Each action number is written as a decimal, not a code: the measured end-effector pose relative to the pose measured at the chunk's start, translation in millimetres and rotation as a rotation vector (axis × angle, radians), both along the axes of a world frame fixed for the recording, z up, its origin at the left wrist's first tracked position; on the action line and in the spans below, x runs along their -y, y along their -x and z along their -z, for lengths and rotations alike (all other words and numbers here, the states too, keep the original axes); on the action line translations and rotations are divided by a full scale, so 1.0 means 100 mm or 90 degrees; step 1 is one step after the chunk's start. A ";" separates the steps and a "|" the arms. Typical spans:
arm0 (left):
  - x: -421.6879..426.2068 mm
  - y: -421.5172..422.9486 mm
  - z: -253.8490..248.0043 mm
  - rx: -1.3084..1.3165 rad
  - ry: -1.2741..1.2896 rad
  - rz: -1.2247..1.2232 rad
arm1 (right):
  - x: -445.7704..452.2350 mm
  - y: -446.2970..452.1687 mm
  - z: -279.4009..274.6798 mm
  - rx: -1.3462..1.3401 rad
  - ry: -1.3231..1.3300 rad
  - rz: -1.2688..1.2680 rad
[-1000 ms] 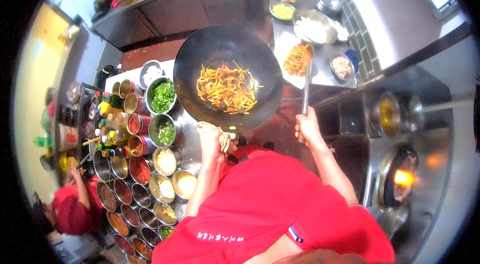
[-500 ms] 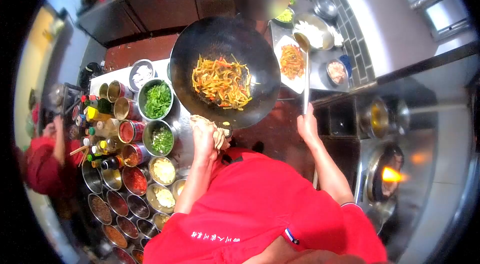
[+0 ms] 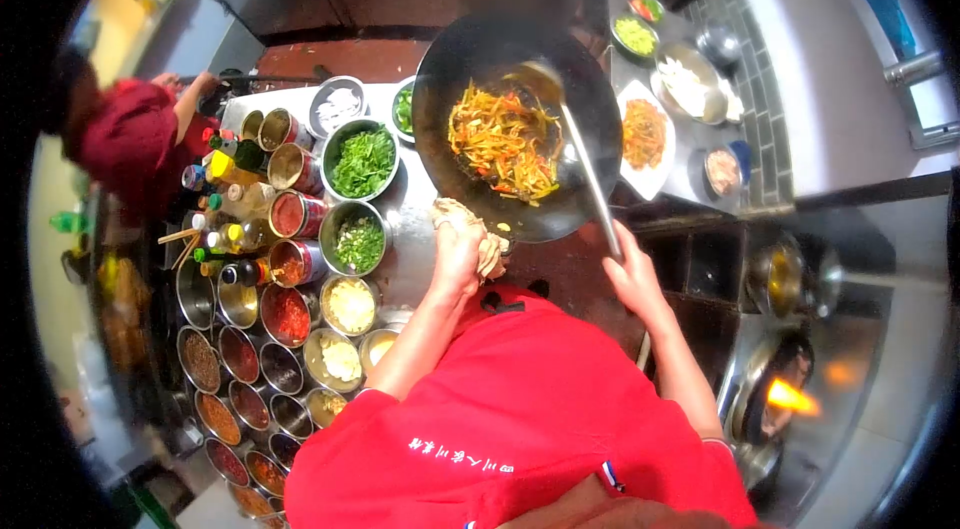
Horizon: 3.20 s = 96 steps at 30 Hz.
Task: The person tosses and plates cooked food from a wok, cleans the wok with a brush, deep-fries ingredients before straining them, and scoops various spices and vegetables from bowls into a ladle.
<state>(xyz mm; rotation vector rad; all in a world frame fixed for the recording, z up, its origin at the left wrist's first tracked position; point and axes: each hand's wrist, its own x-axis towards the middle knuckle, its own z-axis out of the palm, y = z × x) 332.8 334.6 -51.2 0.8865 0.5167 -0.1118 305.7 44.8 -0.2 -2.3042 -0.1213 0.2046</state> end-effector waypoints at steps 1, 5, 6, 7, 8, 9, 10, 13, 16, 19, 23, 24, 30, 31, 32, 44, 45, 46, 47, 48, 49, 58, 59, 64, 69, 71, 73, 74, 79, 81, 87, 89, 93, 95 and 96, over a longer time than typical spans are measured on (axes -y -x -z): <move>0.03 -0.01 -0.02 0.007 -0.015 -0.031 | -0.10 -0.09 0.05 0.000 0.041 -0.011; 0.08 0.00 -0.24 0.033 0.022 -0.036 | -0.20 -0.02 -0.06 -0.033 0.182 -0.093; 0.07 -0.01 -0.19 0.039 0.018 -0.036 | -0.16 0.09 -0.21 -0.060 0.223 -0.124; 0.07 -0.01 -0.14 0.042 0.014 -0.039 | -0.04 0.20 -0.42 -0.046 0.216 -0.159; 0.07 0.00 -0.10 0.043 0.010 -0.044 | 0.14 0.27 -0.57 -0.042 0.193 -0.177; 0.09 0.01 -0.16 0.031 0.021 -0.051 | 0.32 0.24 -0.61 -0.023 0.200 -0.173; 0.10 0.03 -0.26 0.015 0.030 -0.053 | 0.40 0.26 -0.64 -0.009 0.205 -0.164; 0.07 0.01 -0.18 0.010 0.033 -0.028 | 0.33 -0.02 -0.52 -0.052 0.165 -0.022; 0.05 -0.03 -0.12 0.030 0.012 0.008 | 0.06 -0.12 -0.59 -0.330 -0.022 0.120; 0.10 -0.07 -0.08 0.032 0.013 0.014 | -0.05 0.09 -0.72 -0.550 -0.231 0.117; 0.17 -0.10 -0.26 -0.008 -0.052 -0.007 | -0.02 0.28 -0.85 -0.761 -0.714 0.171; 0.17 -0.10 -0.21 -0.006 -0.041 -0.003 | 0.02 0.29 -0.79 -0.791 -0.850 0.178; 0.13 -0.12 -0.05 0.030 0.002 0.026 | -0.14 0.37 -0.69 -0.815 -0.981 0.196; 0.14 -0.10 -0.02 0.029 0.008 0.031 | -0.11 0.40 -0.68 -0.807 -1.023 0.194; 0.13 -0.09 0.01 0.010 0.007 0.053 | -0.07 0.43 -0.68 -0.794 -1.066 0.195; 0.11 -0.15 -0.11 0.007 -0.015 0.059 | 0.26 0.77 -1.15 -0.390 -0.866 0.356; 0.10 -0.15 -0.10 0.011 -0.008 0.063 | 0.26 0.76 -1.18 -0.361 -0.809 0.378; 0.10 -0.15 -0.09 0.016 0.000 0.065 | 0.28 0.76 -1.17 -0.347 -0.765 0.395; 0.12 -0.15 -0.09 0.022 -0.006 0.035 | 0.32 0.76 -1.13 -0.333 -0.722 0.412; 0.14 -0.15 -0.11 0.020 -0.003 0.024 | 0.36 0.76 -1.09 -0.320 -0.677 0.428; 0.15 -0.16 -0.13 0.019 0.000 0.013 | 0.38 0.74 -1.06 -0.318 -0.635 0.432; 0.02 -0.15 -0.07 -0.009 0.027 0.061 | 0.43 0.41 -0.40 -0.289 -0.287 0.449; 0.00 -0.15 -0.06 -0.007 0.037 0.074 | 0.41 0.38 -0.35 -0.273 -0.281 0.458; 0.04 -0.14 -0.31 -0.013 0.031 0.042 | 0.34 0.15 -0.21 -0.251 -0.224 0.423; 0.00 -0.14 -0.31 0.024 0.034 0.068 | 0.37 -0.21 0.01 -0.224 -0.160 0.410; 0.04 -0.18 -0.36 0.005 0.028 0.042 | 0.42 -0.23 0.07 -0.190 -0.071 0.374; 0.06 -0.19 -0.28 0.033 0.008 0.027 | 0.52 -0.25 0.23 -0.076 0.084 0.321; 0.06 -0.18 -0.24 0.043 -0.005 0.016 | 0.58 -0.17 0.26 -0.007 0.158 0.301; 0.08 -0.21 -0.23 0.027 -0.038 -0.007 | 0.41 0.05 0.07 -0.047 0.041 0.252; 0.11 -0.24 -0.32 0.006 -0.024 -0.023 | 0.22 -0.03 -0.19 -0.120 0.005 0.160; 0.13 -0.26 -0.23 0.054 -0.038 -0.027 | -0.20 -0.39 -0.06 0.066 0.161 -0.096; 0.19 -0.29 -0.21 0.043 -0.086 -0.069 | -0.09 -0.26 -0.21 0.023 0.251 -0.153; 0.09 -0.22 -0.22 0.044 -0.011 -0.007 | 0.56 0.12 -0.71 -0.036 0.304 -0.206; 0.06 -0.23 -0.11 0.066 -0.006 0.011 | 0.64 0.10 -0.71 -0.042 0.186 -0.135; 0.06 -0.22 -0.12 0.056 0.003 0.007 | 0.60 0.06 -0.74 -0.127 0.141 -0.064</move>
